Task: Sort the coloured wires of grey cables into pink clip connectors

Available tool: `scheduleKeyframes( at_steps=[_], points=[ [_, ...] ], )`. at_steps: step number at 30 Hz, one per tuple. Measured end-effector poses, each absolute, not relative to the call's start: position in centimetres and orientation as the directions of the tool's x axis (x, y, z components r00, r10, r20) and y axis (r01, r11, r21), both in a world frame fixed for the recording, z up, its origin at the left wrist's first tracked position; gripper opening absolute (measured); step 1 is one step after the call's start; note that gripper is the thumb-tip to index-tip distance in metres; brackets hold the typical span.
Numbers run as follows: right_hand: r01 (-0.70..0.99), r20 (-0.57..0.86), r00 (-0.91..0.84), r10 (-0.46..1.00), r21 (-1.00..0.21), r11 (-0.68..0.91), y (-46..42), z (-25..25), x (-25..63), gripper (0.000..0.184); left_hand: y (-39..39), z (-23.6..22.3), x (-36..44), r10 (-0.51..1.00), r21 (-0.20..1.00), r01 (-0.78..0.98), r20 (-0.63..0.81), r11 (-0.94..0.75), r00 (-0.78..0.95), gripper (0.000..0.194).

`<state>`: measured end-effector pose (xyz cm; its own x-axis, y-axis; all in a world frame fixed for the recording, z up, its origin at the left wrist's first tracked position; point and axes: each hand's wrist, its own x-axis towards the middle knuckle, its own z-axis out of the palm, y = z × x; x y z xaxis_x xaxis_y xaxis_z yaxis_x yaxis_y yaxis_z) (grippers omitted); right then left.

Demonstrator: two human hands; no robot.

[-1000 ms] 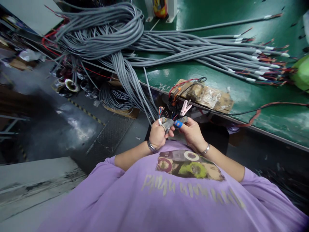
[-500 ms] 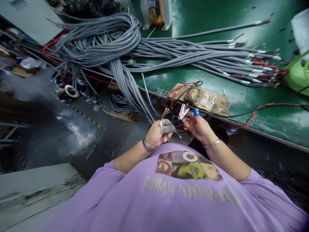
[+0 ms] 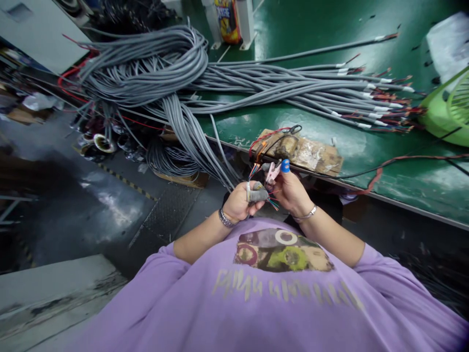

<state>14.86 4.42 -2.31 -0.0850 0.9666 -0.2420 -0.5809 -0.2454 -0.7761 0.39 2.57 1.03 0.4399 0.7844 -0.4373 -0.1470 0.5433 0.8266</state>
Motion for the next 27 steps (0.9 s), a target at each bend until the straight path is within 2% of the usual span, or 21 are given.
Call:
scheduleKeyframes(
  at_steps=[4,9,13,19,23,27],
  points=[
    [-0.658,-0.28,-0.037,0.959,-0.716,-0.234,4.6,-1.7,14.5,0.056,2.6,1.1,0.6,0.78,0.827,-0.133,-0.444,0.546,0.44,0.034],
    [-0.653,-0.283,-0.024,0.959,-0.722,-0.229,4.5,-1.5,14.3,0.057,2.4,0.8,0.6,0.783,0.831,-0.124,-0.446,0.542,0.433,0.034],
    [-0.653,-0.299,-0.082,0.951,-0.704,-0.278,4.4,-1.5,14.5,0.061,2.1,0.7,0.3,0.796,0.832,-0.149,-0.436,0.535,0.421,0.033],
    [-0.696,-0.344,-0.212,0.915,-0.603,-0.389,4.2,-1.7,15.2,0.06,1.5,0.7,-0.6,0.771,0.82,-0.144,-0.438,0.553,0.463,0.034],
    [-0.694,-0.342,-0.271,0.9,-0.579,-0.429,4.2,-1.5,15.6,0.055,2.1,0.5,-1.2,0.705,0.756,-0.173,-0.467,0.632,0.534,0.033],
    [-0.702,-0.297,-0.245,0.923,-0.602,-0.38,4.2,-1.5,15.7,0.04,3.2,0.4,-1.0,0.614,0.644,-0.237,-0.457,0.728,0.644,0.025]
  ],
)
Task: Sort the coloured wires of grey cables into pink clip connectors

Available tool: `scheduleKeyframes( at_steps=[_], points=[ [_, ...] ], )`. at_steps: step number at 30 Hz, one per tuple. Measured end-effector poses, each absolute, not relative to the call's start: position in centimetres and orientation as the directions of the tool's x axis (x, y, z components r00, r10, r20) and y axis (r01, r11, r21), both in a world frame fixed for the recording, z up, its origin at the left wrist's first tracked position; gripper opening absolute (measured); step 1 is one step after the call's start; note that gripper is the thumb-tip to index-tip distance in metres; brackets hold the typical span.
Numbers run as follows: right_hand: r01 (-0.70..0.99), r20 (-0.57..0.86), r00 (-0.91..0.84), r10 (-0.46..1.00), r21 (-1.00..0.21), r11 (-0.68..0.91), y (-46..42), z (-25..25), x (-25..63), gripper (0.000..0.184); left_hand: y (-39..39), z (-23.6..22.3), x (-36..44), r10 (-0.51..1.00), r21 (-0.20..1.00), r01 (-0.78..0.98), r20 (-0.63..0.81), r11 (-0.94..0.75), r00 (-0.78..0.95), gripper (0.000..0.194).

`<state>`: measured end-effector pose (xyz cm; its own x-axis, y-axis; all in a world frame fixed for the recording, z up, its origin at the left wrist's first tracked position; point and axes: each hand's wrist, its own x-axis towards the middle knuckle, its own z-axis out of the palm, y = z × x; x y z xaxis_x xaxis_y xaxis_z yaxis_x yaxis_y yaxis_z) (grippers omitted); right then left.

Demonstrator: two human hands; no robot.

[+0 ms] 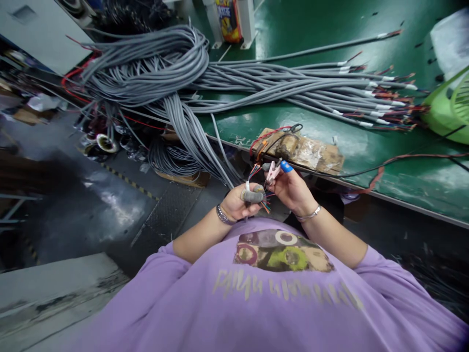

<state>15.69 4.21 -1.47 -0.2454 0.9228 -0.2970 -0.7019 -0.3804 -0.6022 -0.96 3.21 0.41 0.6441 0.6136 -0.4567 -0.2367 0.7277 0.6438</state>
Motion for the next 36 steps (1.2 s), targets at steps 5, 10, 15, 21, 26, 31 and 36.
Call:
scheduleKeyframes(
  at_steps=[5,10,15,21,26,31,36],
  points=[
    [-0.717,-0.307,-0.222,0.925,-0.591,-0.369,4.2,-1.8,15.5,0.044,4.3,0.3,-0.1,0.554,0.573,-0.258,-0.43,0.778,0.713,0.018],
    [-0.738,-0.365,-0.226,0.903,-0.541,-0.404,4.6,-1.8,15.1,0.046,4.6,-0.2,0.1,0.556,0.526,-0.286,-0.476,0.801,0.681,0.01],
    [-0.794,-0.364,-0.139,0.921,-0.515,-0.324,4.9,-2.1,14.4,0.042,4.6,-0.8,0.1,0.546,0.525,-0.285,-0.452,0.802,0.705,0.008],
    [-0.822,-0.379,-0.113,0.919,-0.483,-0.301,4.8,-1.7,14.1,0.039,4.5,-1.4,0.0,0.534,0.529,-0.267,-0.451,0.805,0.715,0.011],
    [-0.802,-0.36,-0.214,0.908,-0.465,-0.374,4.6,-1.6,14.7,0.048,4.2,-1.0,-0.1,0.562,0.545,-0.281,-0.461,0.79,0.686,0.017],
    [-0.746,-0.312,-0.297,0.902,-0.514,-0.424,4.3,-2.0,15.7,0.056,2.7,-0.2,-0.2,0.655,0.644,-0.292,-0.442,0.707,0.613,0.027],
    [-0.717,-0.29,-0.325,0.9,-0.546,-0.434,3.7,-1.7,16.4,0.054,0.6,0.8,0.4,0.768,0.775,-0.243,-0.43,0.584,0.474,0.04]
  ],
)
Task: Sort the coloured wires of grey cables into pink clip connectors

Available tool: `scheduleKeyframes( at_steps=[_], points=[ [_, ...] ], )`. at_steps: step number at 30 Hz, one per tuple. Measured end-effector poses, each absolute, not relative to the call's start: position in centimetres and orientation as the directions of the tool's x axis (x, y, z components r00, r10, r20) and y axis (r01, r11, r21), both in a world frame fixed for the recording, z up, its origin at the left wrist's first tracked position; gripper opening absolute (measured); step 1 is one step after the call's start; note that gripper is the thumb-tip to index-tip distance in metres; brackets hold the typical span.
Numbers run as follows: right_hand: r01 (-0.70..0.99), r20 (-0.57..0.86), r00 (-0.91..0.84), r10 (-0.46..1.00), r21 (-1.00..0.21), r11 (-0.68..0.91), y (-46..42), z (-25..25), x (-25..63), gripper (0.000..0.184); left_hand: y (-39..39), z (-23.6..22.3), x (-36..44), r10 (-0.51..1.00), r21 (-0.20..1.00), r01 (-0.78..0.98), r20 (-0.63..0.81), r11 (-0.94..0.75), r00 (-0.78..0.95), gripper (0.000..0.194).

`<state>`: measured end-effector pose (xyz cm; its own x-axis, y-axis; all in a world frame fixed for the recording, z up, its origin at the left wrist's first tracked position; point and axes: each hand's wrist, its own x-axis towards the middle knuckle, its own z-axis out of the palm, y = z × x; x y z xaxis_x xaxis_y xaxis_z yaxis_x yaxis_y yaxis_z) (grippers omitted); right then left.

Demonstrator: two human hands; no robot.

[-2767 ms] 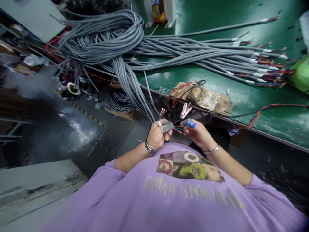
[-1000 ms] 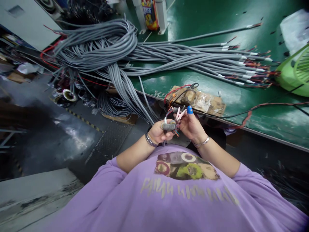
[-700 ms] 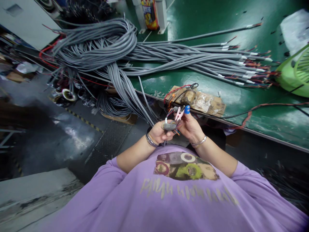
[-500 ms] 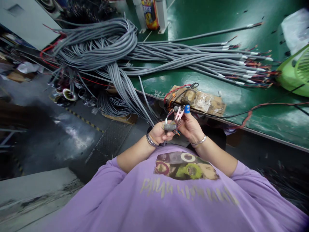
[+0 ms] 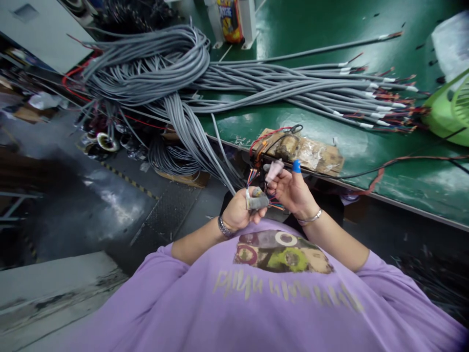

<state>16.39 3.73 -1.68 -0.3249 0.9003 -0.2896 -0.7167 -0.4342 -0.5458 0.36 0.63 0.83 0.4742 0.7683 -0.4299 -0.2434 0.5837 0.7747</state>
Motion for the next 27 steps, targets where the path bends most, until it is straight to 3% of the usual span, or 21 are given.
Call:
scheduleKeyframes(
  at_steps=[6,11,19,27],
  points=[
    [-0.704,-0.285,-0.264,0.921,-0.596,-0.386,3.6,-1.7,16.3,0.038,0.1,1.3,1.4,0.87,0.847,-0.239,-0.412,0.475,0.27,0.036],
    [-0.701,-0.274,-0.19,0.943,-0.635,-0.325,3.9,-2.3,15.9,0.043,0.3,1.4,1.7,0.88,0.847,-0.261,-0.402,0.463,0.254,0.033],
    [-0.711,-0.354,-0.268,0.896,-0.554,-0.432,4.4,-1.5,15.4,0.047,0.4,1.2,2.1,0.887,0.829,-0.319,-0.413,0.459,0.205,0.035],
    [-0.775,-0.382,-0.175,0.907,-0.515,-0.366,4.7,-1.0,14.7,0.039,0.3,1.3,2.7,0.866,0.811,-0.303,-0.475,0.5,0.157,0.039]
  ],
)
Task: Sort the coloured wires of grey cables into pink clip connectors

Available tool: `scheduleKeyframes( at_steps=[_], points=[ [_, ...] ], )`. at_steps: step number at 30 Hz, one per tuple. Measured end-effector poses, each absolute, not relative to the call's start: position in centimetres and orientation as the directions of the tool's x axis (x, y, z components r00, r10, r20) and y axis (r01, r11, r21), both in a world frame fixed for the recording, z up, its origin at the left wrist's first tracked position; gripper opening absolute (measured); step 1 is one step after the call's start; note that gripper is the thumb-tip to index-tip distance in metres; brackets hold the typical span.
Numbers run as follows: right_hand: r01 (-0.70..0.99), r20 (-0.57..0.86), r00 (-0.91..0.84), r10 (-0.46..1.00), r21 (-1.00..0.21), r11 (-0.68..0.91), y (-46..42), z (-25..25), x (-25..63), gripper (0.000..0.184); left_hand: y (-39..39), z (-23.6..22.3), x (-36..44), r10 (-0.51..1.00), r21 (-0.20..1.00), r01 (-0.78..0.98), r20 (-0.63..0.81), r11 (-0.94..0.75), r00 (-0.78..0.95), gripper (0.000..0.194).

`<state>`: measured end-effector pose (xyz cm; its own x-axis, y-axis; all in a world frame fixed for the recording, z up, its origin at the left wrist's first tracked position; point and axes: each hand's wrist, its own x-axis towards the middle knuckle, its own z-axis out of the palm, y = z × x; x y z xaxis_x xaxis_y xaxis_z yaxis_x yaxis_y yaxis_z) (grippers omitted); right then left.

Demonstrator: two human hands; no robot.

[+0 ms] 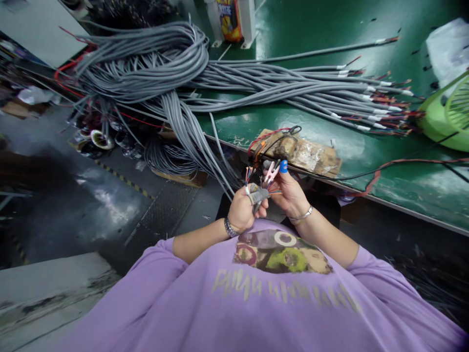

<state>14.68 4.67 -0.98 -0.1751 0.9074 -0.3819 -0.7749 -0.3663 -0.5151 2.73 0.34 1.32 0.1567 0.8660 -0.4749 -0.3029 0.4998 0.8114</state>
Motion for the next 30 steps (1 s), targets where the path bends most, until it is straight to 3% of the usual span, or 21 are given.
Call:
scheduleKeyframes(
  at_steps=[11,17,30],
  points=[
    [-0.787,-0.335,-0.162,0.928,-0.523,-0.327,4.6,-1.8,14.6,0.039,0.0,0.9,2.5,0.87,0.806,-0.328,-0.463,0.493,0.17,0.041],
    [-0.792,-0.4,-0.141,0.906,-0.503,-0.346,4.6,-1.4,14.6,0.035,0.1,1.1,2.6,0.875,0.797,-0.368,-0.465,0.479,0.132,0.04],
    [-0.786,-0.343,-0.181,0.922,-0.513,-0.345,4.6,-2.4,14.9,0.04,0.0,1.0,2.6,0.864,0.809,-0.305,-0.483,0.503,0.144,0.041]
  ],
)
